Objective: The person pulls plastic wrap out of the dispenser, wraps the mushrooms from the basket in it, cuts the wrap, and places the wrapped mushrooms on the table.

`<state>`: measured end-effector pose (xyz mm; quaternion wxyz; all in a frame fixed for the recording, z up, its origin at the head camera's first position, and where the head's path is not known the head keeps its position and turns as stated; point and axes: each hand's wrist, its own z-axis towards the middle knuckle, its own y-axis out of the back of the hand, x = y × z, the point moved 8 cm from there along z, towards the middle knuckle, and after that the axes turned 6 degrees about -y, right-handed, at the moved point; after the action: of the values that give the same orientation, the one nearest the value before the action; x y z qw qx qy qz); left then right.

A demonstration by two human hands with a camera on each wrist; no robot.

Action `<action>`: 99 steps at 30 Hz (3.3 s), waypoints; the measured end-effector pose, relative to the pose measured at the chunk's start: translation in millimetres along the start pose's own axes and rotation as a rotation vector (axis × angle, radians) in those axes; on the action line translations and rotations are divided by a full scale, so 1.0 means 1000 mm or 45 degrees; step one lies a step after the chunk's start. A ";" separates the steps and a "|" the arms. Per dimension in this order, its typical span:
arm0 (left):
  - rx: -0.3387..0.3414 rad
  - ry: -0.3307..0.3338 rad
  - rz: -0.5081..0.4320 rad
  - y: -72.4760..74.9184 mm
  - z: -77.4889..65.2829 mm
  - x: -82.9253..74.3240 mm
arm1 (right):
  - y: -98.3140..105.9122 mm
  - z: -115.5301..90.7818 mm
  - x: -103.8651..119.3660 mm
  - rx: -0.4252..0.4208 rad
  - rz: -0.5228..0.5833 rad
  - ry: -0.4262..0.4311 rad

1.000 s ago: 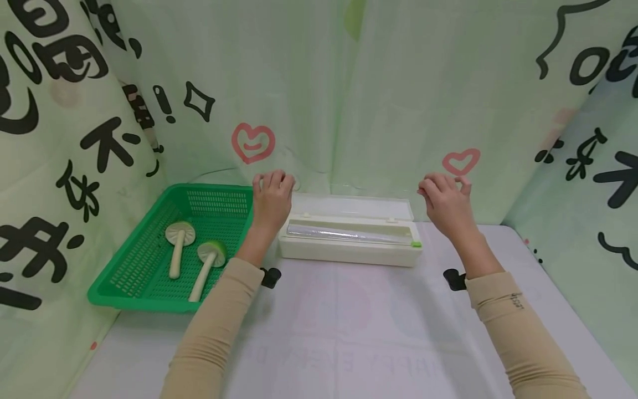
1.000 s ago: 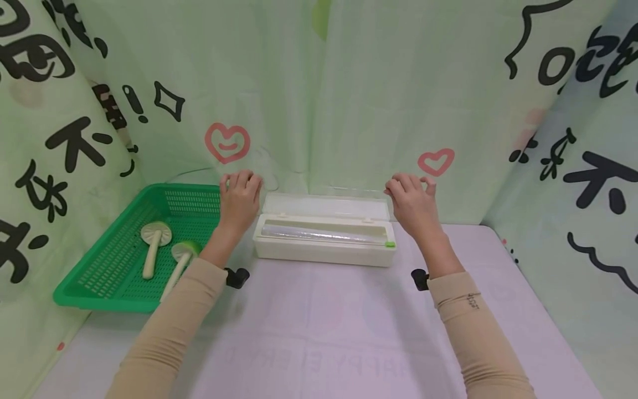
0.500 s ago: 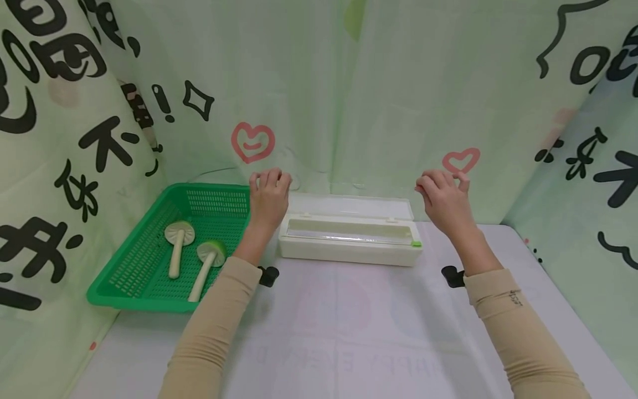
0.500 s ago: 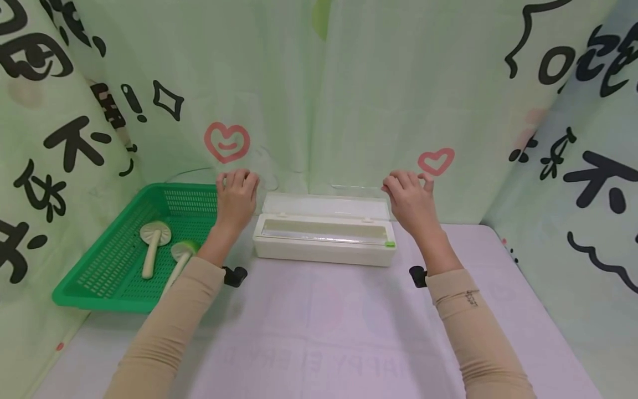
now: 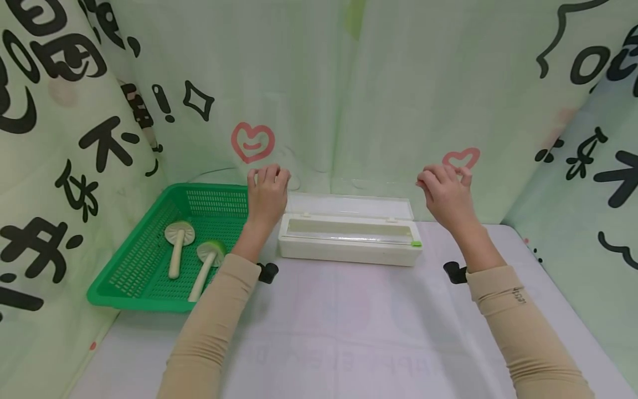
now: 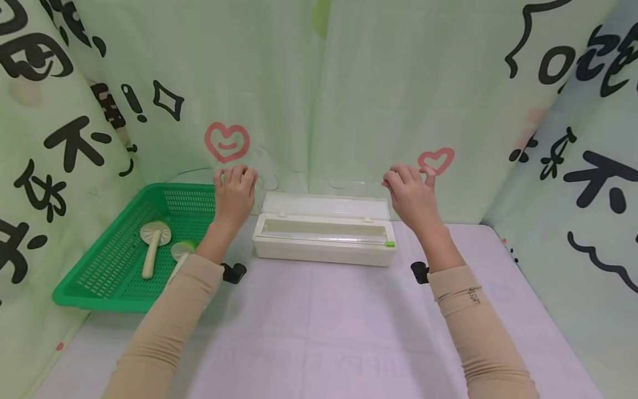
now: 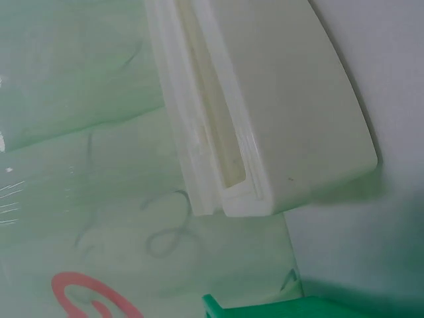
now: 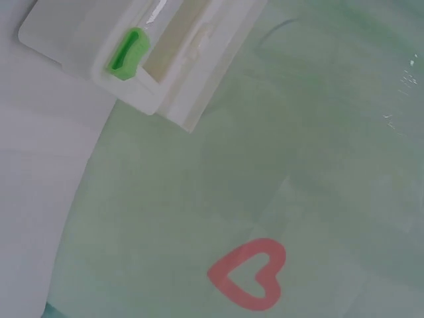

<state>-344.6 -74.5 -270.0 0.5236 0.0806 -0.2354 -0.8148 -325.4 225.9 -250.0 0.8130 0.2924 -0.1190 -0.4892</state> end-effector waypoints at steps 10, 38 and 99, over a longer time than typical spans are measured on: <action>0.026 -0.006 -0.007 0.000 0.008 0.003 | 0.006 0.008 -0.001 0.001 0.019 -0.032; 0.007 -0.011 0.049 0.004 0.019 0.006 | 0.011 0.018 -0.002 -0.012 0.005 -0.018; -0.007 -0.186 -0.010 0.049 -0.003 0.009 | 0.056 -0.005 0.061 -0.121 0.242 0.187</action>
<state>-307.4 -100.5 -248.2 0.5020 0.0206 -0.2705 -0.8212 -251.9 195.0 -226.6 0.8752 0.2760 -0.0631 -0.3922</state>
